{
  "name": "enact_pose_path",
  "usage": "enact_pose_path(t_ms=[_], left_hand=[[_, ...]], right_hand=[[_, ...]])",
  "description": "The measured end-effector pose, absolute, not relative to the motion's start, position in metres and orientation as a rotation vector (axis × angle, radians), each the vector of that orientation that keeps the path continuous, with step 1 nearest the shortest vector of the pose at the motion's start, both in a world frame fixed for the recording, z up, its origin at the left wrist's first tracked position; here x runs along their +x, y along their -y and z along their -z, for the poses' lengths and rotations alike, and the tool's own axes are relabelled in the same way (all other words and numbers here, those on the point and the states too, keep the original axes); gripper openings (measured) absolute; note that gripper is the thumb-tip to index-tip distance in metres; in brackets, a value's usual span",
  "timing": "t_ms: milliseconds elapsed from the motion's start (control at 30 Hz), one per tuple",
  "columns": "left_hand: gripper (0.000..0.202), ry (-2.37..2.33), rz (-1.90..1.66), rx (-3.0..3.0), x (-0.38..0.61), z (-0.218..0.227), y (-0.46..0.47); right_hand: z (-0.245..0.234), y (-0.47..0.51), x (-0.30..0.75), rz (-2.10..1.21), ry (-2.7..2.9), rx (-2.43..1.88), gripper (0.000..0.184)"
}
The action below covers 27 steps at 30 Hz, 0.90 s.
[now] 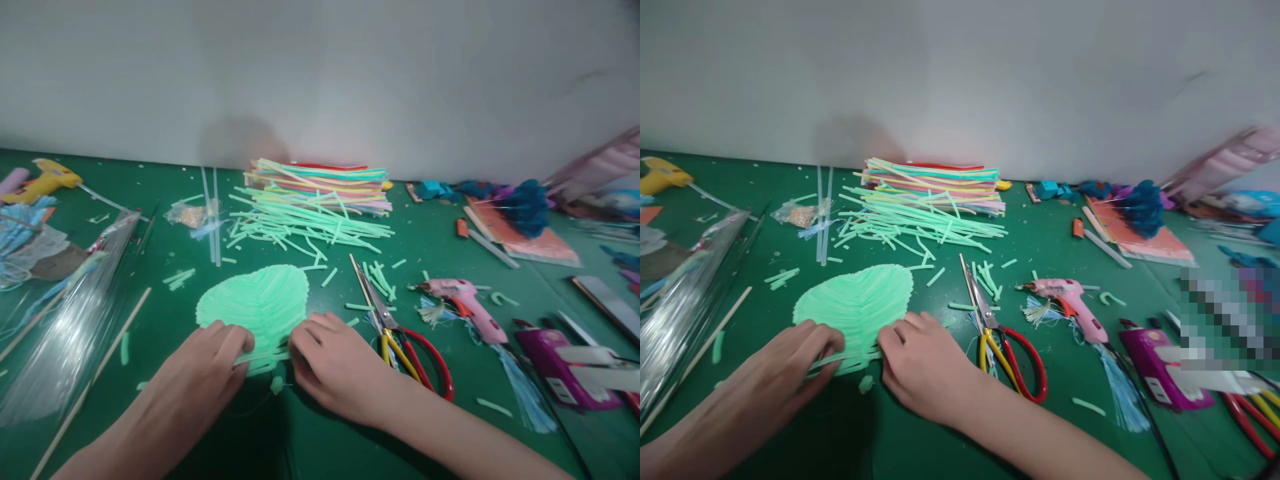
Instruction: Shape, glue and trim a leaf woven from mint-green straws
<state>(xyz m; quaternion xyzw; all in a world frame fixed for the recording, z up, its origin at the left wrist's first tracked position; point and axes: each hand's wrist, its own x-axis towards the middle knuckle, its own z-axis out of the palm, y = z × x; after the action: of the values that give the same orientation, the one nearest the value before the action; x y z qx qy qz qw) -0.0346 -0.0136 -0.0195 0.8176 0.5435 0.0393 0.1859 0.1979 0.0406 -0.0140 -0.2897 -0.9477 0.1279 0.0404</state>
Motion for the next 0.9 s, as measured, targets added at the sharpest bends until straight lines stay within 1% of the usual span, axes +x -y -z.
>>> enact_pose_path(t_ms=[100, 233, 267, 333, 400, 500, 667, 767, 833, 900], left_hand=[[0.012, -1.519, -0.195, 2.258, -0.036, 0.022, 0.013], [0.012, -1.552, -0.221, 2.289, -0.033, 0.021, 0.010], [0.012, -1.558, -0.222, 2.306, -0.032, 0.020, 0.010], [0.012, -1.572, -0.226, 2.335, -0.029, 0.019, 0.010], [0.017, -1.600, -0.263, 2.295, -0.028, 0.021, 0.010], [0.023, -1.608, -0.366, 2.108, -0.027, 0.027, 0.009], [0.022, -1.575, -0.375, 1.956, -0.033, 0.035, 0.006], [0.016, -1.576, -0.372, 1.961, -0.038, 0.037, 0.007], [0.013, -1.560, -0.375, 1.994, -0.041, 0.037, 0.009], [0.013, -1.545, -0.386, 2.034, -0.044, 0.038, 0.010]], right_hand=[[0.009, -0.039, 0.196, -0.362, 2.907, -0.873, 0.010], [0.009, -0.041, 0.191, -0.391, 2.899, -0.924, 0.026], [0.009, -0.042, 0.190, -0.405, 2.895, -0.959, 0.028], [0.010, -0.045, 0.186, -0.410, 2.894, -0.980, 0.024], [0.010, -0.049, 0.182, -0.396, 2.890, -0.902, 0.022], [0.013, -0.055, 0.172, -0.397, 2.860, -0.728, 0.029], [0.027, -0.060, 0.158, -0.423, 2.849, -0.597, 0.023], [0.033, -0.057, 0.158, -0.323, 2.772, -0.614, 0.022], [0.035, -0.054, 0.161, -0.255, 2.710, -0.669, 0.018], [0.036, -0.051, 0.163, -0.210, 2.650, -0.721, 0.015]])
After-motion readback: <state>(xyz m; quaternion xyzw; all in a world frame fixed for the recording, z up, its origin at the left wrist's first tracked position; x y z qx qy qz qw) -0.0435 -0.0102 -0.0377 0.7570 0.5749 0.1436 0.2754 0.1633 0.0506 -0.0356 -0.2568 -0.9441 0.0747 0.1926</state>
